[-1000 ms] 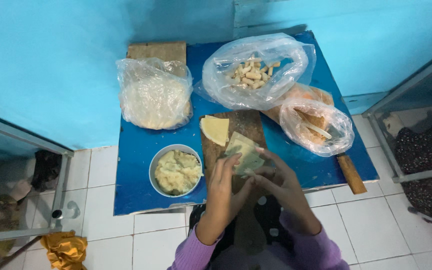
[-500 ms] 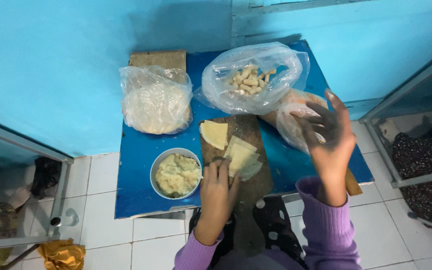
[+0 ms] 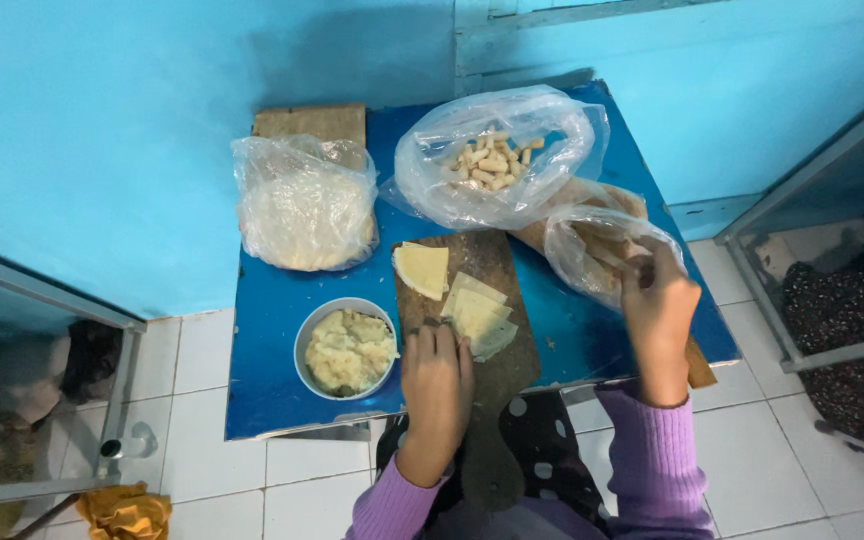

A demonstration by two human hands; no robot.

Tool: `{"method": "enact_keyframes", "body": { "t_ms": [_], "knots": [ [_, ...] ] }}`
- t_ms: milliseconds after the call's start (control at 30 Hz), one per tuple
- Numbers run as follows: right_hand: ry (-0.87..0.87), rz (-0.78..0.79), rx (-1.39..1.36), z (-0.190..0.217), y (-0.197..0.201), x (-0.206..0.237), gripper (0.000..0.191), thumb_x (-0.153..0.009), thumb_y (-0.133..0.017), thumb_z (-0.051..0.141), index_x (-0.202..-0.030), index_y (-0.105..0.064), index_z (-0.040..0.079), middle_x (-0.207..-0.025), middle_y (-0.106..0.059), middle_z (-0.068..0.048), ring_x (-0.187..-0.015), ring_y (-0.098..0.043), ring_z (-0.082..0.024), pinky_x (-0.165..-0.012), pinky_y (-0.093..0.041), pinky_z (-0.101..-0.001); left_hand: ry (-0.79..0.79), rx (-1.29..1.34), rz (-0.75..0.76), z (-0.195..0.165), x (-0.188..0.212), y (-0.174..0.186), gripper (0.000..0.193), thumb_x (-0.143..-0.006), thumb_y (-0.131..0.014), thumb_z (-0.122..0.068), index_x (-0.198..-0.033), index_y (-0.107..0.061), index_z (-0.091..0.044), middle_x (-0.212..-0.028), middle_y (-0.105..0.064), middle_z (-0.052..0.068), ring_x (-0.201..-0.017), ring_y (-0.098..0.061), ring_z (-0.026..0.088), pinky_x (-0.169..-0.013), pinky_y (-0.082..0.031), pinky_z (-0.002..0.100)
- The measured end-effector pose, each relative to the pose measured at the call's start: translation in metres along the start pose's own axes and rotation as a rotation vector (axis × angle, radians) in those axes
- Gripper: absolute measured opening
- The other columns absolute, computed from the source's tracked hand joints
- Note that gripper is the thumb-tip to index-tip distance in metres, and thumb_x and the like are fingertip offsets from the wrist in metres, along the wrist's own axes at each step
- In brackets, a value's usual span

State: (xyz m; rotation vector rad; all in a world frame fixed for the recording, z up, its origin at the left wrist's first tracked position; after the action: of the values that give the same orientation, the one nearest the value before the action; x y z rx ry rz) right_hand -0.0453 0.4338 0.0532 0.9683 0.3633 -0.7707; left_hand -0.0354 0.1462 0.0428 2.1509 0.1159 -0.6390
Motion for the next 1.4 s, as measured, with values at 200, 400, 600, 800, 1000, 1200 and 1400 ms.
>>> {"method": "enact_keyframes", "body": {
  "t_ms": [200,400,600,800,1000,1200,1400],
  "knots": [
    [0.200,-0.154,-0.004,0.003,-0.004,0.001,0.025,-0.090,-0.075,-0.004,-0.113,-0.073,0.003,-0.098,-0.074,-0.018,-0.089,-0.076,-0.030,-0.076,-0.058,-0.0357,0.064,0.128,-0.044,0.006,0.001,-0.001,0.016,-0.095,-0.066,-0.013,-0.108,-0.062,-0.003,-0.086,-0.069,0.019,-0.078,-0.068,0.038,-0.065,-0.052,0.049],
    [-0.002,-0.120,-0.254,-0.006,0.004,0.007,0.031,-0.092,-0.068,-0.012,-0.123,-0.071,-0.005,-0.093,-0.076,-0.015,-0.080,-0.073,-0.018,-0.069,-0.055,-0.0292,0.079,0.303,0.090,0.010,0.008,0.016,0.030,-0.090,-0.068,-0.010,-0.119,-0.061,-0.004,-0.084,-0.069,0.020,-0.077,-0.069,0.039,-0.063,-0.051,0.049],
    [-0.061,-0.183,-0.516,-0.016,0.019,0.010,0.030,-0.099,-0.061,-0.014,-0.129,-0.061,-0.011,-0.099,-0.073,-0.017,-0.086,-0.075,-0.018,-0.076,-0.060,-0.0254,0.083,0.331,0.197,0.008,0.014,0.032,0.031,-0.087,-0.070,-0.007,-0.117,-0.062,-0.005,-0.078,-0.065,0.017,-0.074,-0.066,0.036,-0.063,-0.049,0.047],
    [-0.122,-0.300,-0.442,-0.004,0.049,0.025,0.027,-0.104,-0.063,-0.014,-0.131,-0.063,-0.010,-0.098,-0.074,-0.018,-0.084,-0.074,-0.018,-0.077,-0.060,-0.0267,0.079,0.340,0.206,0.004,0.016,0.039,0.031,-0.087,-0.071,-0.007,-0.117,-0.063,-0.002,-0.079,-0.065,0.017,-0.078,-0.065,0.036,-0.069,-0.049,0.047],
    [-0.309,-0.121,-0.689,0.017,0.042,0.065,0.024,-0.102,-0.063,-0.006,-0.126,-0.064,-0.004,-0.097,-0.073,-0.012,-0.079,-0.071,-0.016,-0.071,-0.055,-0.0263,0.051,0.379,0.078,0.004,0.021,0.038,0.027,-0.091,-0.065,-0.003,-0.118,-0.062,0.001,-0.098,-0.069,0.021,-0.089,-0.066,0.038,-0.076,-0.051,0.046],
    [-0.352,0.199,-0.934,0.036,-0.014,0.107,0.029,-0.095,-0.062,-0.009,-0.123,-0.061,0.000,-0.103,-0.074,-0.017,-0.081,-0.071,-0.018,-0.074,-0.058,-0.0308,0.072,0.421,0.052,0.008,0.023,0.031,0.028,-0.091,-0.064,0.000,-0.119,-0.061,0.002,-0.097,-0.068,0.020,-0.087,-0.066,0.037,-0.076,-0.052,0.045],
    [-0.185,0.195,-0.889,0.036,-0.026,0.130,0.036,-0.088,-0.068,-0.013,-0.121,-0.060,-0.001,-0.102,-0.076,-0.015,-0.091,-0.076,-0.020,-0.082,-0.063,-0.0328,0.119,0.453,0.018,0.014,0.022,0.025,0.033,-0.089,-0.065,0.003,-0.122,-0.060,0.004,-0.092,-0.066,0.018,-0.080,-0.067,0.031,-0.071,-0.054,0.040]
  ]
}}
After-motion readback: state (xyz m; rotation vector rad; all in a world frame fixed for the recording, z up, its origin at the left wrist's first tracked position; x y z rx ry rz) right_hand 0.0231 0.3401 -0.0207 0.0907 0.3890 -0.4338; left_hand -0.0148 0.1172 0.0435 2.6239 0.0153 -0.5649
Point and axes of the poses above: each hand's wrist, its own x-axis away from the middle knuckle, its own y-axis out of the back of the hand, z = x × y, the point moved 2 cm from there along -x, towards the middle knuckle
